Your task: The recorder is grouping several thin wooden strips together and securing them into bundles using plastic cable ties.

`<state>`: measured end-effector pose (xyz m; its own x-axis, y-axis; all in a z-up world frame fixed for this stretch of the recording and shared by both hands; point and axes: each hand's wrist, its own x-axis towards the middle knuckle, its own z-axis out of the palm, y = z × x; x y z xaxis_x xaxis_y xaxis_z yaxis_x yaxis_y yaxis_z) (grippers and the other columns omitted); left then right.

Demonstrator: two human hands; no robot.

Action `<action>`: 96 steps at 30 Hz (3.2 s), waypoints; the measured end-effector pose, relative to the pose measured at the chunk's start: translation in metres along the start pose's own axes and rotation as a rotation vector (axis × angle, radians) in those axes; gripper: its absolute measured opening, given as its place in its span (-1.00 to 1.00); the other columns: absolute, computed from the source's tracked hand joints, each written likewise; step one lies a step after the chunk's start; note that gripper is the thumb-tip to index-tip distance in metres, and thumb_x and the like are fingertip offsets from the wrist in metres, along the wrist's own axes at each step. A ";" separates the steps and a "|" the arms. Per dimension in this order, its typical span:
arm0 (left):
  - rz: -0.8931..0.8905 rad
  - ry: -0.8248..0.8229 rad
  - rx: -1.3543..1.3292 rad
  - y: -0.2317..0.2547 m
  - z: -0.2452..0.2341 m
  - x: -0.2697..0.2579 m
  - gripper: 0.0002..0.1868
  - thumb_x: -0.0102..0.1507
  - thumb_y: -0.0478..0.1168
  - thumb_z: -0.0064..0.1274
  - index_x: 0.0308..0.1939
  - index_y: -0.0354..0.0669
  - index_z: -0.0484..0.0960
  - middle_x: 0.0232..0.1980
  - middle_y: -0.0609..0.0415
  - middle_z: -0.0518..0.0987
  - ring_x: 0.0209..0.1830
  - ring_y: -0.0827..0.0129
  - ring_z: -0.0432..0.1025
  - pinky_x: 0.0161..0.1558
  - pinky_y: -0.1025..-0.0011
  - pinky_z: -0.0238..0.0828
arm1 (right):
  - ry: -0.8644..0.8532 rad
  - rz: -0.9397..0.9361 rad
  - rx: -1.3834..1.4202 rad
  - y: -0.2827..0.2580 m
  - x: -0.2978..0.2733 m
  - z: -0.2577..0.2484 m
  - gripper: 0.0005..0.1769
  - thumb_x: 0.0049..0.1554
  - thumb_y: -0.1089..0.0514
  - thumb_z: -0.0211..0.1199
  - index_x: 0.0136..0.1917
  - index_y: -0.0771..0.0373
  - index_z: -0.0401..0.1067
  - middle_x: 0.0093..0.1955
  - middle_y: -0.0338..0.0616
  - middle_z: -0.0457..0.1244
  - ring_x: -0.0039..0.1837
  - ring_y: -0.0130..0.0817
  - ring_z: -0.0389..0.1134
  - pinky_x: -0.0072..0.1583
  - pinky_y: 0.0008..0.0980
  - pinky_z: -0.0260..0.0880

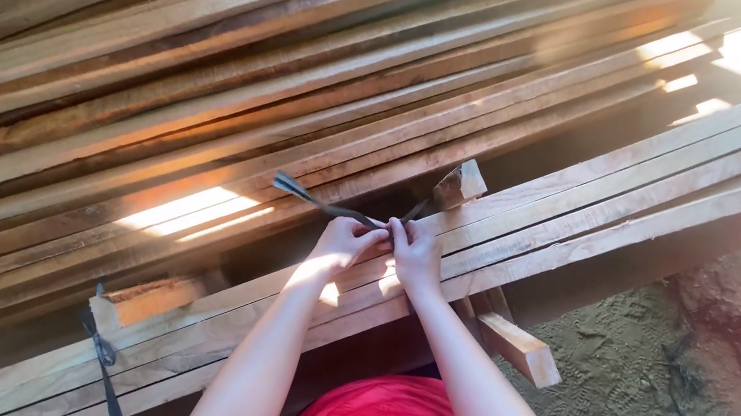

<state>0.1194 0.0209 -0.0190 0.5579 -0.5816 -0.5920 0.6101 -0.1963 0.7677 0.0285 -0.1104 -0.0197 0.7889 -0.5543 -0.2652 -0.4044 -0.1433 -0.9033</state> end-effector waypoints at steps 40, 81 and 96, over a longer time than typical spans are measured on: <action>0.104 0.138 0.291 -0.010 -0.009 0.018 -0.70 0.32 -0.09 0.16 -0.13 -0.30 0.78 -0.30 0.09 0.70 -0.32 0.53 0.45 -0.19 0.49 0.41 | -0.467 0.035 -0.454 -0.019 0.010 -0.020 -0.75 0.04 0.11 0.40 -0.02 0.22 0.60 -0.14 -0.04 0.44 -0.07 -0.17 0.48 0.03 -0.24 0.46; -0.118 0.242 -0.212 -0.084 -0.004 0.113 -0.67 0.45 -0.13 -0.06 -0.29 -0.31 0.57 -0.47 0.08 0.49 -0.49 0.40 0.38 -0.40 0.44 0.35 | -0.071 -0.621 -0.566 -0.027 -0.014 -0.023 -0.83 0.13 0.16 0.20 0.00 0.19 0.49 0.33 -0.10 0.28 0.47 0.05 0.14 0.46 -0.02 0.04; -0.198 0.422 -0.373 -0.124 -0.029 0.147 -0.87 0.27 -0.41 -0.08 -0.20 -0.41 0.57 -0.34 -0.04 0.57 -0.42 0.32 0.46 -0.39 0.34 0.41 | -0.166 -0.574 -0.735 -0.026 -0.012 -0.022 -0.86 0.19 0.11 0.15 -0.03 0.20 0.41 0.06 -0.16 0.30 0.27 -0.15 0.26 0.39 0.02 0.06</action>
<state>0.1417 -0.0172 -0.2083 0.5424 -0.1835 -0.8198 0.8389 0.0662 0.5402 0.0195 -0.1181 0.0144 0.9908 -0.1227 0.0579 -0.0793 -0.8698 -0.4869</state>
